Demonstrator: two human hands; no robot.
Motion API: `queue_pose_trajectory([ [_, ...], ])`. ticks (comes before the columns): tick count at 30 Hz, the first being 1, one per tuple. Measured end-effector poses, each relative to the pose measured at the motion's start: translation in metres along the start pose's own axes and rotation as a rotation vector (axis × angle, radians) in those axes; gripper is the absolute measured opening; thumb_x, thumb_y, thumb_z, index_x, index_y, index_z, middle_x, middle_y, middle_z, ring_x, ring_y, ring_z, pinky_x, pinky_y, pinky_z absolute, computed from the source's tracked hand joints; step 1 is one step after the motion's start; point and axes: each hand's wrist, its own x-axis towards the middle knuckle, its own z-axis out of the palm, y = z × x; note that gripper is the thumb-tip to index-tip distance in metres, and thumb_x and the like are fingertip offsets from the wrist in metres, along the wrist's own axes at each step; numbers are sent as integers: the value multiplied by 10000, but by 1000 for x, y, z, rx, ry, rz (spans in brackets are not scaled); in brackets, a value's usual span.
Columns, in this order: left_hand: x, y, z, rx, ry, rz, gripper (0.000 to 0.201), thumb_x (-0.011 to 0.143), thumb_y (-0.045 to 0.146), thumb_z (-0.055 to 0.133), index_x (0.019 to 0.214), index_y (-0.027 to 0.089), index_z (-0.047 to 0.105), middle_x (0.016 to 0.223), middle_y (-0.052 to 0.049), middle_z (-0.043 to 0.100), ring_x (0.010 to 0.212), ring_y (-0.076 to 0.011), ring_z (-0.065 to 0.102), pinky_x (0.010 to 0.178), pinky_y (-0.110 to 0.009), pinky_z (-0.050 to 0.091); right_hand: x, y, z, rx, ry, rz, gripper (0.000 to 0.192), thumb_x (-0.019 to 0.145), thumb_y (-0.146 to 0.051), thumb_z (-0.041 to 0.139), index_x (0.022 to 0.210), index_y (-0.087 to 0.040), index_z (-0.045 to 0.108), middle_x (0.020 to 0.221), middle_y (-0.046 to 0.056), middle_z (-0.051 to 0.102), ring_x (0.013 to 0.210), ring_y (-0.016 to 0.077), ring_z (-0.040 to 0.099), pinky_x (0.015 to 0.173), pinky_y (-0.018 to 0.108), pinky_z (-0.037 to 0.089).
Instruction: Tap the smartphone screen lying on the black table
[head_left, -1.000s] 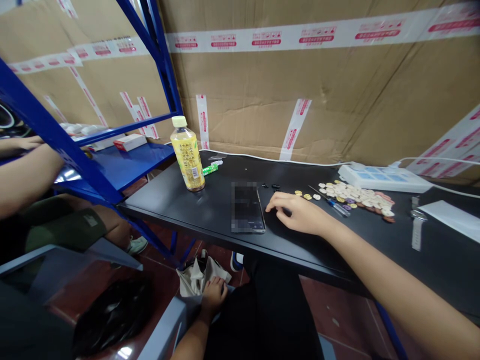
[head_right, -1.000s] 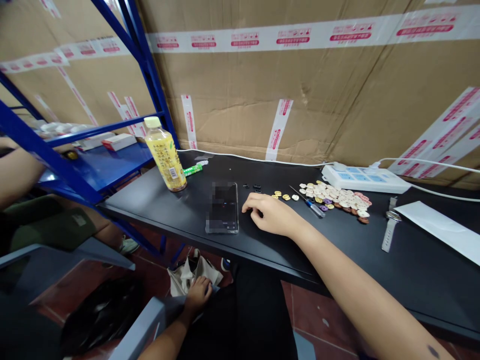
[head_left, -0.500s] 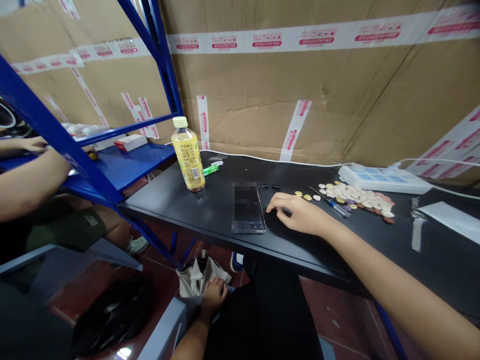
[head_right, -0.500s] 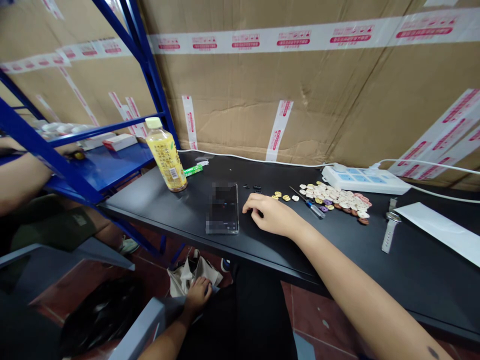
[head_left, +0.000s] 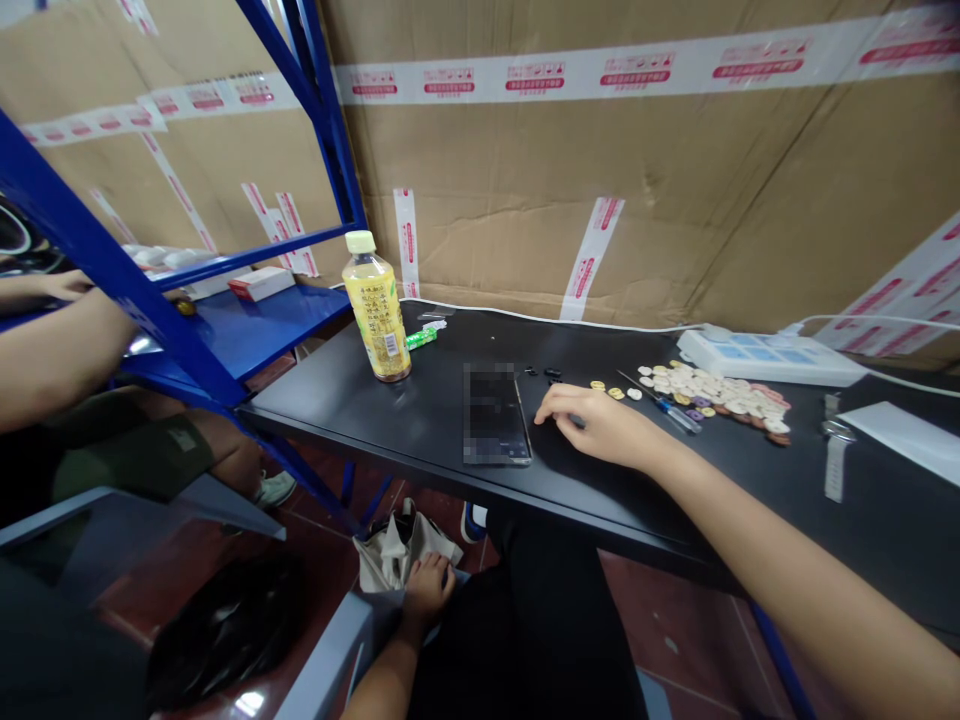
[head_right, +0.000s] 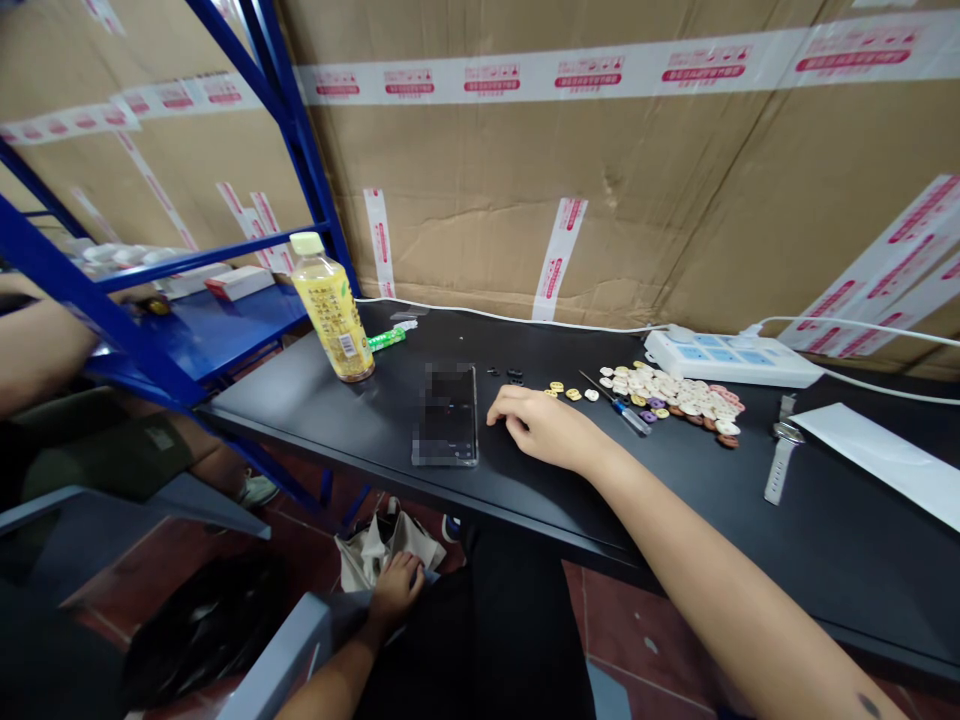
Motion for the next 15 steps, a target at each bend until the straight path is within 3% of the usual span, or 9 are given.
queue_pose_trajectory([
  [15,1,0,2,2,8,-9,320,938,269,329,971,236,646,1074,-54,660,1085,-225,569,950,-362,383,-1,-1,0,4,-4,10,373,794,42,408,923,-197,665,951,22,630,794,127,607,767,259,458],
])
